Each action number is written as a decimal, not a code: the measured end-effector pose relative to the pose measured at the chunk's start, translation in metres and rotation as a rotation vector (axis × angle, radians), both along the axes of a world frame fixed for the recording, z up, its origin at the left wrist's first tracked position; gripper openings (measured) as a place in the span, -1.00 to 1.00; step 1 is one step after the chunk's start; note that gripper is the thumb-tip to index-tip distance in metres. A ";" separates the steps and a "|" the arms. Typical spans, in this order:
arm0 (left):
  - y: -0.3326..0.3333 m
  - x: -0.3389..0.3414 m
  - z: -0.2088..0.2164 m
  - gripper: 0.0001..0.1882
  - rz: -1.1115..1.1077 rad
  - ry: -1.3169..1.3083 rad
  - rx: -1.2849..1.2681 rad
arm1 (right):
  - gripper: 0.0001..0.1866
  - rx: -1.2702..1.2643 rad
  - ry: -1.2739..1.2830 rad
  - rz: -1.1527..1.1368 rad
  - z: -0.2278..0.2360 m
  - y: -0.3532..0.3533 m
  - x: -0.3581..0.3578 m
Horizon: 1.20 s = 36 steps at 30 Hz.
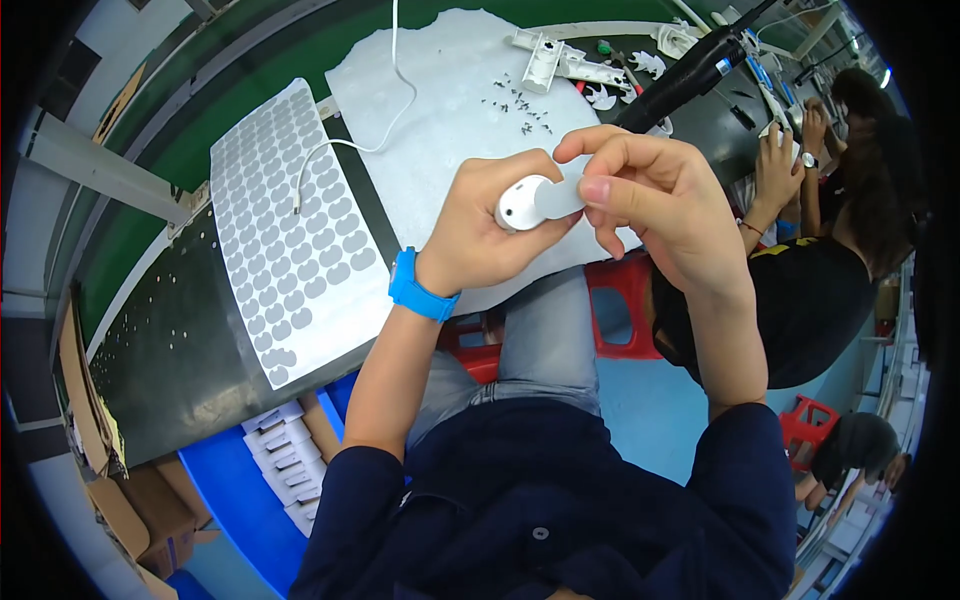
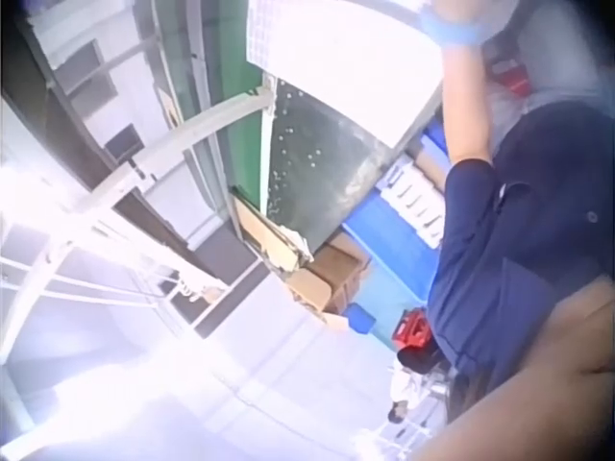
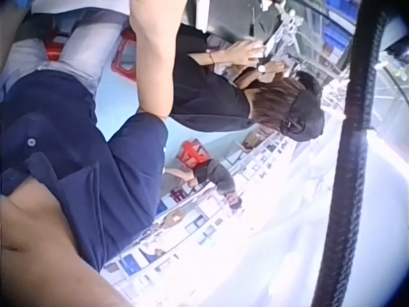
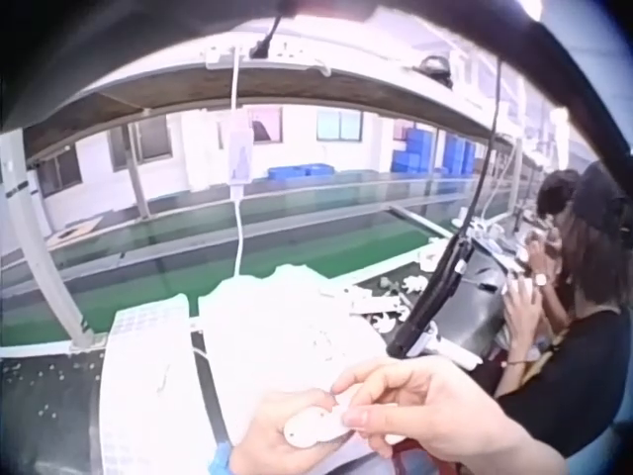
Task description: Assembling handheld hair dryers by attaching components with an electric screwdriver and applying labels.
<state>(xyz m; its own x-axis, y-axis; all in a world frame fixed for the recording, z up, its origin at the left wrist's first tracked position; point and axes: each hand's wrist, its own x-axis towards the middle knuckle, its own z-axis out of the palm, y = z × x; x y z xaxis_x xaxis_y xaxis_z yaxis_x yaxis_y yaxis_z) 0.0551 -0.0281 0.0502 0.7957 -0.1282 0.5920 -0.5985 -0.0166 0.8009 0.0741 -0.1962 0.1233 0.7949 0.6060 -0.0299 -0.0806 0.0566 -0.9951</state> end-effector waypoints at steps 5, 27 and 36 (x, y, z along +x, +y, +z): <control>-0.006 -0.002 -0.004 -0.88 -0.097 -0.040 0.033 | -0.91 -0.073 -0.002 0.015 -0.004 -0.002 -0.005; -0.006 -0.002 -0.004 -0.75 -0.116 -0.102 0.114 | -0.93 -0.127 -0.042 -0.034 -0.002 -0.001 -0.016; -0.012 -0.005 -0.003 -0.89 -0.092 -0.076 0.051 | -0.94 -0.174 -0.034 -0.060 -0.001 0.000 -0.018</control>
